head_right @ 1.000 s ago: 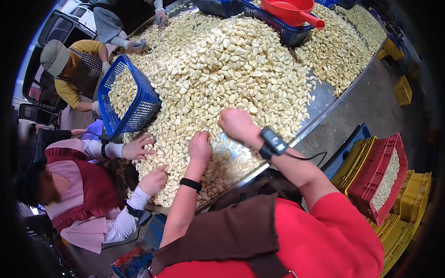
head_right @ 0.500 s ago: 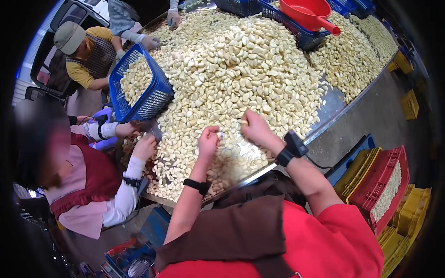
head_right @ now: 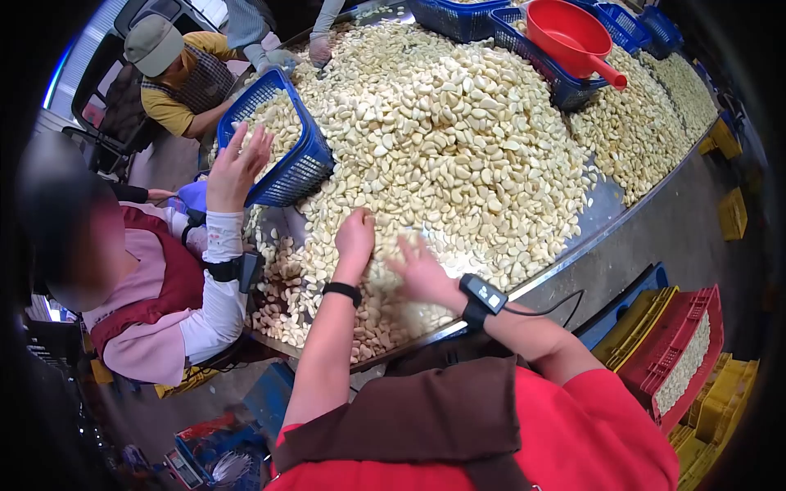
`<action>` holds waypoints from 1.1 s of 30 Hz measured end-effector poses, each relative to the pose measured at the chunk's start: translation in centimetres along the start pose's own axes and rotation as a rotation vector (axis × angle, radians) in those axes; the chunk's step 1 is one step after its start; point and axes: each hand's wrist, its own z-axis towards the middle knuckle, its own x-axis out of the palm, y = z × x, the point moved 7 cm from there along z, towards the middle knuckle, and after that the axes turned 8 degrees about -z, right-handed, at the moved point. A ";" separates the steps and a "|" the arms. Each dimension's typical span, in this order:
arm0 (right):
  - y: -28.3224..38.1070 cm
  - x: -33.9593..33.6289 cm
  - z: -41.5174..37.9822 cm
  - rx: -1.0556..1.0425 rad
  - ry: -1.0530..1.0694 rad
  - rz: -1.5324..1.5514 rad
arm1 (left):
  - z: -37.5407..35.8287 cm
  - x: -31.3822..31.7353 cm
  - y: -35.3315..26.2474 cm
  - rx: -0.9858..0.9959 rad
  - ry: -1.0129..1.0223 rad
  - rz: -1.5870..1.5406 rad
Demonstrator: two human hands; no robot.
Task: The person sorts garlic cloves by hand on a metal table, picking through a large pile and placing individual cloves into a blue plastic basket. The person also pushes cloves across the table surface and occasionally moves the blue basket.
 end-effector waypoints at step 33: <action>-7.1 -5.8 2.6 0.215 0.130 0.079 | -6.6 -2.2 1.5 -0.499 0.499 -1.367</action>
